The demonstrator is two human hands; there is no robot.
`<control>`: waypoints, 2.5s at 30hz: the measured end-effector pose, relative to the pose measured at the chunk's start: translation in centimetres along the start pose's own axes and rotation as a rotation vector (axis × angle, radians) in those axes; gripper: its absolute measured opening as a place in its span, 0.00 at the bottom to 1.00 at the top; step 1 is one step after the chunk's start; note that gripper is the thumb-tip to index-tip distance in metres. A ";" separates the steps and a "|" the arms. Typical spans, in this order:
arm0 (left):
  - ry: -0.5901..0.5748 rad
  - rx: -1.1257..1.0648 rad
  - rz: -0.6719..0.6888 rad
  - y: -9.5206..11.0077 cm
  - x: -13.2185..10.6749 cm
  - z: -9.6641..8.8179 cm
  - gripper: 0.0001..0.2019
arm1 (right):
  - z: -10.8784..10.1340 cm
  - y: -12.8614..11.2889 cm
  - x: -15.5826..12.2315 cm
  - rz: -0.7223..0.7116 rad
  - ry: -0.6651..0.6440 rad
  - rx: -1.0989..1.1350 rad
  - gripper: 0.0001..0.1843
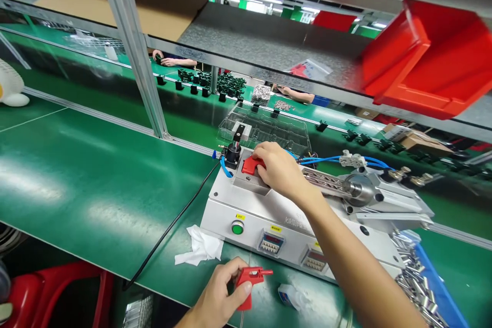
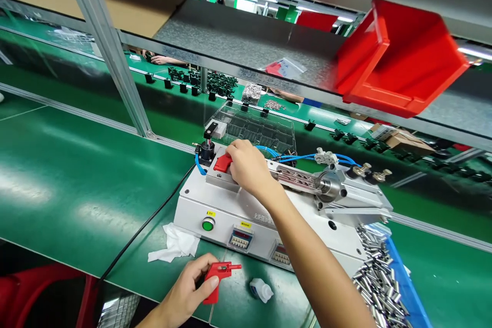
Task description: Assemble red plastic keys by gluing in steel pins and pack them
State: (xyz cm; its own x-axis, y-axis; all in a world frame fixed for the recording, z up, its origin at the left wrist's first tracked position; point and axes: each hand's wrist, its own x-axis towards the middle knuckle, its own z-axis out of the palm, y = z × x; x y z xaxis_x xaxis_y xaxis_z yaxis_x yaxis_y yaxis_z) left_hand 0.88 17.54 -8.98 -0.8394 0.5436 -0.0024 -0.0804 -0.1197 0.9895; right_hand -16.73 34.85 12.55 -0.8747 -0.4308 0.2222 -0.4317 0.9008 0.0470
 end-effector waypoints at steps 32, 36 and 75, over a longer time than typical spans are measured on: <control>0.225 0.300 0.273 13.0 3.0 -5.2 0.20 | 2.0 4.7 -17.8 0.157 0.296 0.213 0.12; 0.224 0.568 0.364 19.4 10.0 -7.1 0.15 | 2.1 4.7 -17.7 0.151 0.296 0.216 0.13; 0.010 1.409 0.618 11.5 4.4 -6.5 0.13 | 5.1 2.0 -30.7 0.710 0.481 0.520 0.08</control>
State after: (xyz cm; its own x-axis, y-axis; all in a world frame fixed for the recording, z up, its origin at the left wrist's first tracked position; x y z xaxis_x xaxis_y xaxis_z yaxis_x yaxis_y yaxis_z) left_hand -7.25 13.18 1.50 -0.5533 0.7002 0.4512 0.8229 0.5437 0.1653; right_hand 8.07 49.61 0.85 -0.8345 0.3690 0.4093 0.0124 0.7550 -0.6556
